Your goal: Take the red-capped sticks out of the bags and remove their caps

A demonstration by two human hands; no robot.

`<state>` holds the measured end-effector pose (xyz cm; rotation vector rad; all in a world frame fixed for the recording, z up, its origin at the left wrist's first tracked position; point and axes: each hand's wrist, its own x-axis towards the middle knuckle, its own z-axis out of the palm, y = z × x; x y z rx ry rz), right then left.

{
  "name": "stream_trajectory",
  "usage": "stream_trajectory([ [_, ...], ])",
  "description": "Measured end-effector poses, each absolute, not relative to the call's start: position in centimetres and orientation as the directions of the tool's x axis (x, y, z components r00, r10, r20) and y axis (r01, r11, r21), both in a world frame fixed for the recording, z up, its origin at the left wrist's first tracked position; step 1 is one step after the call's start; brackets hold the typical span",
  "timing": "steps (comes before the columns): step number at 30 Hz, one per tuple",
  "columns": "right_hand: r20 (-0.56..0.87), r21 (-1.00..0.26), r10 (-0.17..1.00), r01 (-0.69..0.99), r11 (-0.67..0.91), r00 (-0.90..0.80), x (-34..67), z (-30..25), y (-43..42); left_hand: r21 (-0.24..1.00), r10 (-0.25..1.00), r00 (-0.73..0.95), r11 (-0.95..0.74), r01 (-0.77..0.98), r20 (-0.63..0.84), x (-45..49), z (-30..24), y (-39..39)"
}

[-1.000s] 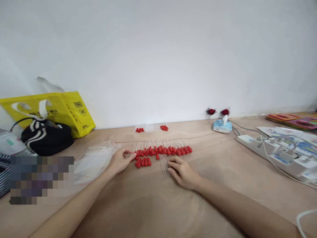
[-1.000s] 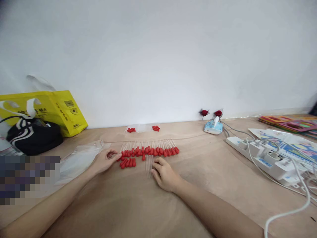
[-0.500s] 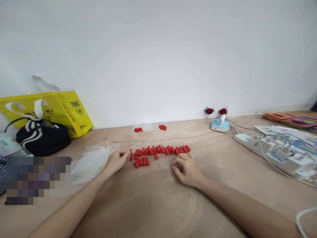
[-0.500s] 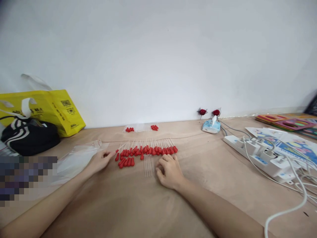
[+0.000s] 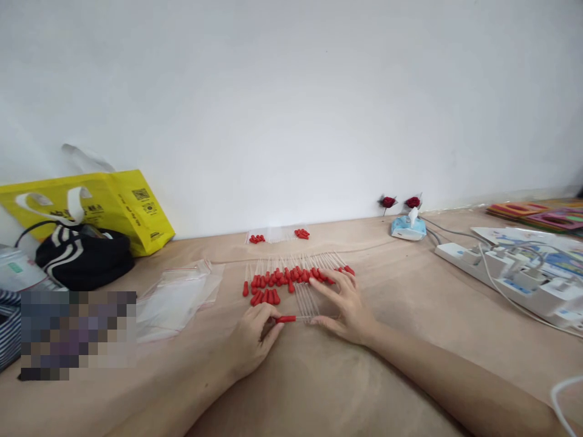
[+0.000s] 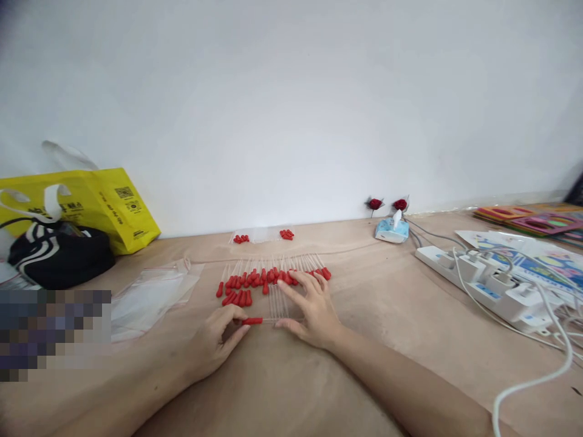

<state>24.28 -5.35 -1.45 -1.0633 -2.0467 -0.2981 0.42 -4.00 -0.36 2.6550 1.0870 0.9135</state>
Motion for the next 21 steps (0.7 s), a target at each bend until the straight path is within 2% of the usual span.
stream_trajectory([
  [3, 0.737, -0.087, 0.549, 0.750, 0.656, -0.394, 23.3, -1.4, -5.3, 0.285, 0.624, 0.582, -0.771, 0.570, 0.522, 0.4, -0.6, -4.0],
  [10, 0.766, -0.122, 0.499, 0.672, 0.731, -0.404, 21.9, -1.8, -4.9, 0.248, 0.591, 0.593, -0.791, 0.559, 0.547, 0.8, -0.1, -4.2],
  [14, 0.781, -0.112, 0.479, 0.666, 0.738, -0.400, 21.9, -1.8, -5.0, 0.176, 0.549, 0.624, -0.812, 0.557, 0.556, 1.3, -0.2, -4.0],
  [17, 0.765, -0.092, 0.480, 0.665, 0.741, -0.429, 21.8, -1.6, -5.2, 0.105, 0.507, 0.644, -0.825, 0.556, 0.573, 1.6, -0.5, -3.6],
  [21, 0.726, -0.093, 0.510, 0.668, 0.738, -0.462, 21.6, -1.3, -5.3, 0.083, 0.465, 0.645, -0.844, 0.530, 0.607, 1.7, -0.8, -3.4],
])
